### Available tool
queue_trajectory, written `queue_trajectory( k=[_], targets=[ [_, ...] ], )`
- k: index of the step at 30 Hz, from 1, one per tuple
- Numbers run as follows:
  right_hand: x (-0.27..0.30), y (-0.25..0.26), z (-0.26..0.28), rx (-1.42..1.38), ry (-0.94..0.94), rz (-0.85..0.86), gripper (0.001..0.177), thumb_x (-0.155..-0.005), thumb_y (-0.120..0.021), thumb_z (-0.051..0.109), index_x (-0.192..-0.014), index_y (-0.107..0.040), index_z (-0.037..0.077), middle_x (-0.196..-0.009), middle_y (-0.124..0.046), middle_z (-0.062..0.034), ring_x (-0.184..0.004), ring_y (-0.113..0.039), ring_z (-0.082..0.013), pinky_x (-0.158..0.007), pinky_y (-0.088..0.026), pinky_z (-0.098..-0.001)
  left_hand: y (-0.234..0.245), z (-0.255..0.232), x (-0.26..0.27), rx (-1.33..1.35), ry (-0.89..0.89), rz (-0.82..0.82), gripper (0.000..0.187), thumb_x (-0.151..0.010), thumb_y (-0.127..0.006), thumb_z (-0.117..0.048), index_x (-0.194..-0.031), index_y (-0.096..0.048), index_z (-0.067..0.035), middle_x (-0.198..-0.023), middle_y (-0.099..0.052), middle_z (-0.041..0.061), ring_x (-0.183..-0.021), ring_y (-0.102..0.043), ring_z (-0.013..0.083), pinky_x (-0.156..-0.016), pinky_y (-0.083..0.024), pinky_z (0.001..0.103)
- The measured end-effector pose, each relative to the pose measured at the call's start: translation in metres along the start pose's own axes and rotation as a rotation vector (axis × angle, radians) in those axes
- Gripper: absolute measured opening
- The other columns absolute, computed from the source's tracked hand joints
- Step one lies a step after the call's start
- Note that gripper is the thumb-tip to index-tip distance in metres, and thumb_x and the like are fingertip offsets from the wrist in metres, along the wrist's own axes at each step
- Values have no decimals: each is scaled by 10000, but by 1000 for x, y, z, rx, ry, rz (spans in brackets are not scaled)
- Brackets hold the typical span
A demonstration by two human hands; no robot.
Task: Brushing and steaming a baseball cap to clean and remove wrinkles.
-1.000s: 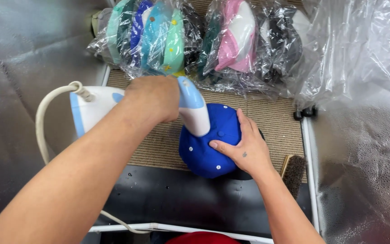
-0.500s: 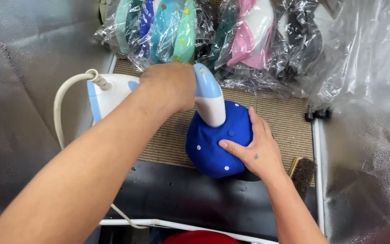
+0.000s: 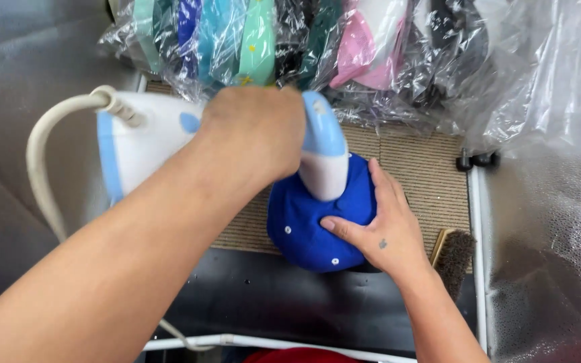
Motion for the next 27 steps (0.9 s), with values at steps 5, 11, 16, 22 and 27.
queue_trajectory(
  k=[5, 11, 16, 22, 27],
  targets=[
    [0, -2, -10, 1, -76, 7, 1319, -543, -898, 652, -1630, -288, 221, -1572, -417, -82, -1447, -440, -285, -1191, -349, -484, -16, -11, -37, -68, 46, -11, 154, -799, -641, -15, -863, -781, -30, -765, -746, 103, -799, -758, 400, -675, -597, 642],
    [-1, -1, -9, -52, -76, -7, 1325, -517, -934, 620, -1605, -329, 165, -1543, -459, -95, -1414, -482, -307, -1180, -374, -500, -18, -34, -67, -109, 95, 28, 233, -865, -624, -135, -1008, -795, -69, -923, -769, 122, -910, -741, 332, -786, -569, 561],
    [1, -3, -12, -55, -109, 1, 1337, -470, -948, 642, -1587, -355, 208, -1537, -467, -36, -1405, -500, -253, -1177, -385, -460, -19, -62, -83, -159, -76, 19, 326, -862, -676, -225, -1107, -753, -24, -1049, -737, 225, -925, -667, 338, -769, -515, 579],
    [-2, -2, -14, -33, -44, -9, 1303, -535, -911, 641, -1599, -332, 164, -1543, -453, -109, -1412, -477, -333, -1163, -390, -526, -17, -5, -28, -73, 17, 150, 226, -834, -711, -153, -1013, -804, -51, -999, -775, 160, -885, -739, 316, -837, -542, 479],
    [4, 1, 4, 62, 89, -1, 1144, -698, -763, 709, -1615, -310, 197, -1528, -440, -139, -1421, -456, -358, -1143, -398, -557, -21, 31, 21, -166, -83, 61, 296, -829, -623, -196, -1010, -646, 37, -624, -680, 153, -573, -744, 360, -436, -552, 625]
  ],
)
Point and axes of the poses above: each hand's wrist, its own x-axis away from the middle knuckle, its own y-axis out of the back of the hand, z = x × y, the point moved 8 cm from there along -x, towards the middle knuckle
